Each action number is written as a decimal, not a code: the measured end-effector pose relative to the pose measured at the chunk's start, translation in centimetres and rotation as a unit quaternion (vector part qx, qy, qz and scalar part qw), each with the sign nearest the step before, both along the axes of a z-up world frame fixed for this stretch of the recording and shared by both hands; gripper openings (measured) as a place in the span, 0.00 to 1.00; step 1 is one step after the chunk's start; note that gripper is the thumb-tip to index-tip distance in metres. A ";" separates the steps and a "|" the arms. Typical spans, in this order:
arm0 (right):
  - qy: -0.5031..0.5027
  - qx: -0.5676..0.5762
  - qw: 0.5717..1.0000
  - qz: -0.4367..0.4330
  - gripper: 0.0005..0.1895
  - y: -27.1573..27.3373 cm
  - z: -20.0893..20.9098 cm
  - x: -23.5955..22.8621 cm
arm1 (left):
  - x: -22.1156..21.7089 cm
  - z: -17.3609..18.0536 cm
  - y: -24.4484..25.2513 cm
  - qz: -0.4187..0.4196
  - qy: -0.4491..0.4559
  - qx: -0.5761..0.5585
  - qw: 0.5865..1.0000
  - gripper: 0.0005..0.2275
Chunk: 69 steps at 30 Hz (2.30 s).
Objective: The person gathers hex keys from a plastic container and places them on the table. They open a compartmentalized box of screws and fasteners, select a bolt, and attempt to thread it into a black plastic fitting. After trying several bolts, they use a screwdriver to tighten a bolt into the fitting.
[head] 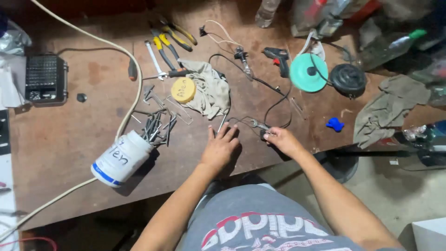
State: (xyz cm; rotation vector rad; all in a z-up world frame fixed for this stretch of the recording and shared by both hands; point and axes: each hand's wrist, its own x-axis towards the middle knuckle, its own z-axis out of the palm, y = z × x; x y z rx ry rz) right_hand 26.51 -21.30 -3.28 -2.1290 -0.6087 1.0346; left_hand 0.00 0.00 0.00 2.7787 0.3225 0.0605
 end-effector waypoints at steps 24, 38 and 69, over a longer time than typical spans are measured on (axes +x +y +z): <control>-0.002 -0.030 1.000 -0.007 0.09 21.0 2.6 12.5 | 12.8 -5.2 20.6 0.234 -0.043 0.089 0.967 0.23; -0.374 -0.074 0.918 0.109 0.26 14.6 2.9 6.0 | 8.9 -3.0 10.7 0.232 -0.163 -0.034 0.958 0.12; -0.289 0.052 0.810 0.508 0.40 37.2 10.3 -19.2 | -19.8 8.8 14.7 0.321 0.094 0.014 0.942 0.53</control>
